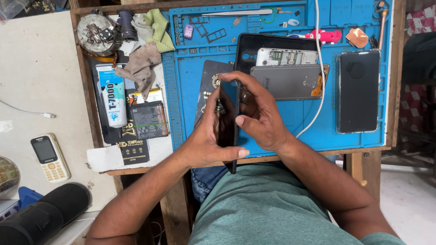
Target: The person disassembles a black smartphone, removes the back cover, and separates the internal components. They then use scissors to cut a small piece of material on the workbench.
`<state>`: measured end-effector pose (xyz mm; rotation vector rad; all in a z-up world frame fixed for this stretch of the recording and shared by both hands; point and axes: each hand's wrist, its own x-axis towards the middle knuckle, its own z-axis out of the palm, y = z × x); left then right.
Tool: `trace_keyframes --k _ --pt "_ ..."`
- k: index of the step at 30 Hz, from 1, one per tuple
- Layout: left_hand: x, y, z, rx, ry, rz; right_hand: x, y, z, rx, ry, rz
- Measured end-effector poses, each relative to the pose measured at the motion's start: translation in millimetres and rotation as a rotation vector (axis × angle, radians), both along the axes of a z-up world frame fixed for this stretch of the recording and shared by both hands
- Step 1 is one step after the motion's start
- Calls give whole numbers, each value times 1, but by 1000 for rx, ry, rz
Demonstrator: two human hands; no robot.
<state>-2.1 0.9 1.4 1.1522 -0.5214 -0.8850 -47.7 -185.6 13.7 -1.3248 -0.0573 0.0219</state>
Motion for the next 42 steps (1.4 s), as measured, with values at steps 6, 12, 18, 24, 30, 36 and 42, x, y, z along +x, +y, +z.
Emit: trace_keyframes --k 6,12,18,24,30,36,42 --pt "1 0 1 35 32 -13 0 2 4 -17 27 -13" --pt "0 -2 7 105 -198 143 -5 -5 9 182 28 43" --pt "4 0 3 1 -159 272 -25 -7 -7 -13 98 -44" --pt "13 8 4 16 7 218 -28 -21 -18 -64 157 -154" --pt "17 13 39 390 -383 272 -30 -22 -6 -97 198 -87" --pt "11 23 70 498 -1038 302 -25 -21 19 -294 -50 -252" --pt "4 21 73 531 -1285 271 -26 -26 20 -611 -201 -170"
